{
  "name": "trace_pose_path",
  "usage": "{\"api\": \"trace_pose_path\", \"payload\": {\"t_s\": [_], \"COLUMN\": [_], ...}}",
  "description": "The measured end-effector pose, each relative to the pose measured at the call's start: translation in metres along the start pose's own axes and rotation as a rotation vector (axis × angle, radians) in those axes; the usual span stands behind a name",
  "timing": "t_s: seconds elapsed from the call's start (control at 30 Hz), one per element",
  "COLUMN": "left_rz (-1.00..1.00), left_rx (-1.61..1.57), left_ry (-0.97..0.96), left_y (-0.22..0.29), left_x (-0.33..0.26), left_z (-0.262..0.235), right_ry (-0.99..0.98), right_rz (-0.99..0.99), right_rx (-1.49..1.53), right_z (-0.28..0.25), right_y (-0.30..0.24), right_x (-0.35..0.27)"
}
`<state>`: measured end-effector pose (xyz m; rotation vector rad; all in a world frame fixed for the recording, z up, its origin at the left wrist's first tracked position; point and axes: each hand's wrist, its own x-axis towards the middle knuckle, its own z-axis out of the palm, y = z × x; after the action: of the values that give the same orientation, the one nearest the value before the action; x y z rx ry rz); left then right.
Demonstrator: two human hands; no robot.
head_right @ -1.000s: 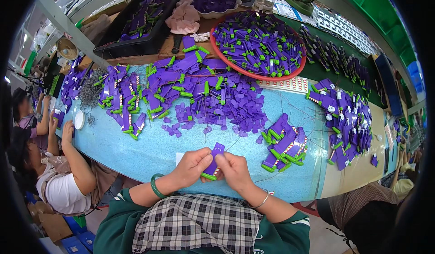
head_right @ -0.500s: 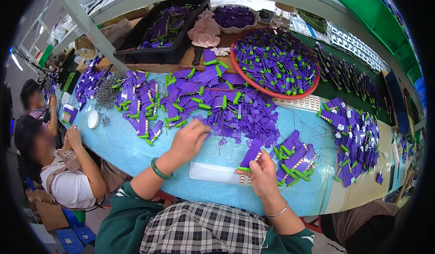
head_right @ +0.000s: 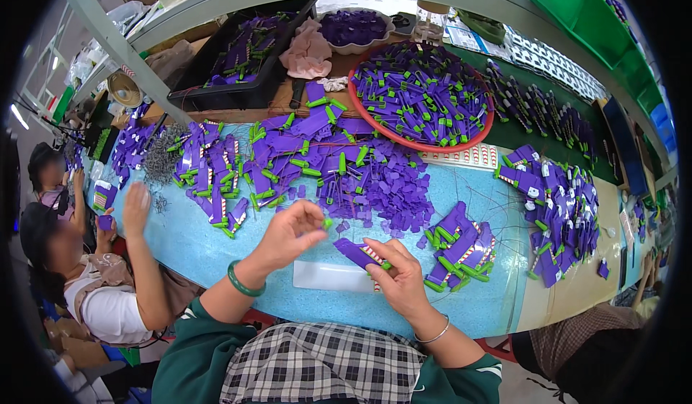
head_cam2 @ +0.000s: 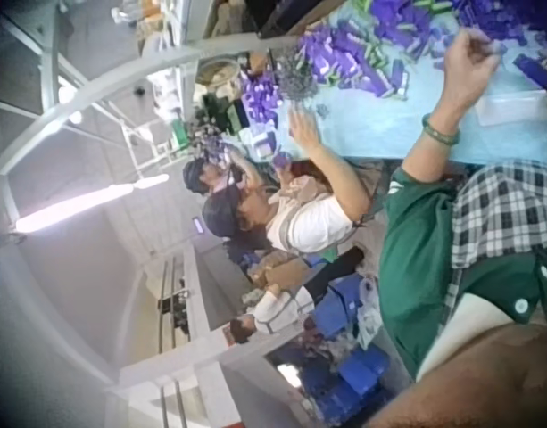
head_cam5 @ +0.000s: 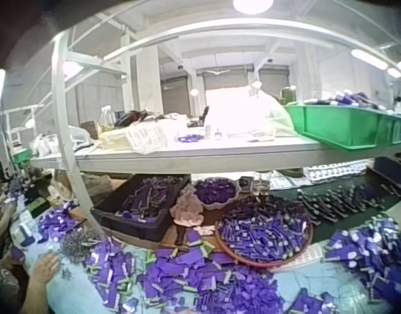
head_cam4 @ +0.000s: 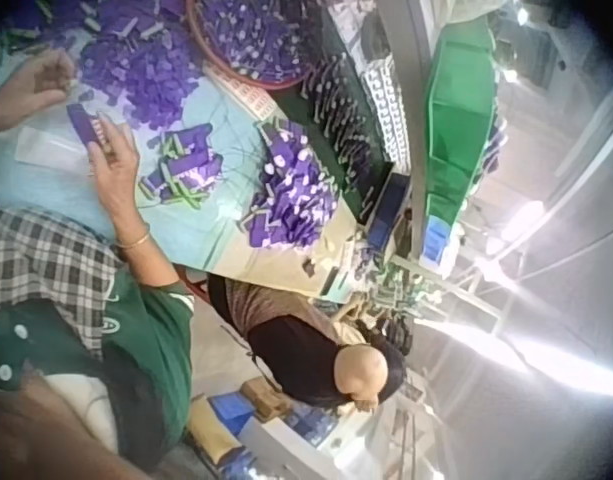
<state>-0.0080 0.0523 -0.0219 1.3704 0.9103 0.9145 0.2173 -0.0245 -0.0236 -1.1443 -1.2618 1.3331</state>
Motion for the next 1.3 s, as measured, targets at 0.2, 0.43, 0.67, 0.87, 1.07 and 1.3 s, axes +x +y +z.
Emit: {"api": "trace_pose_path", "payload": {"t_s": [0.2, 0.43, 0.67, 0.87, 1.07, 1.3], "left_rz": [-0.107, -0.040, -0.314, -0.304, -0.387, -0.160], "left_rx": [-0.352, -0.414, -0.286, -0.270, -0.092, -0.154], "left_ry": [0.011, 0.097, -0.040, -0.092, -0.370, -0.116], "left_y": [-0.004, -0.019, -0.028, -0.021, -0.005, 0.002], "left_x": [-0.027, -0.035, -0.051, -0.053, -0.043, -0.038], "left_z": [0.030, 0.039, 0.041, 0.045, 0.025, 0.047], "right_ry": [0.110, 0.116, -0.293, -0.270, -0.438, -0.074], "right_rz": [-0.270, -0.373, -0.077, 0.021, -0.129, 0.189], "right_rx": [-0.339, -0.521, -0.540, -0.383, -0.422, 0.290], "right_z": [0.007, 0.007, -0.030, -0.024, -0.016, 0.007], "right_y": [0.004, 0.004, -0.009, -0.001, 0.010, 0.011], "right_x": [-0.001, -0.010, -0.006, -0.010, -0.007, -0.008]}}
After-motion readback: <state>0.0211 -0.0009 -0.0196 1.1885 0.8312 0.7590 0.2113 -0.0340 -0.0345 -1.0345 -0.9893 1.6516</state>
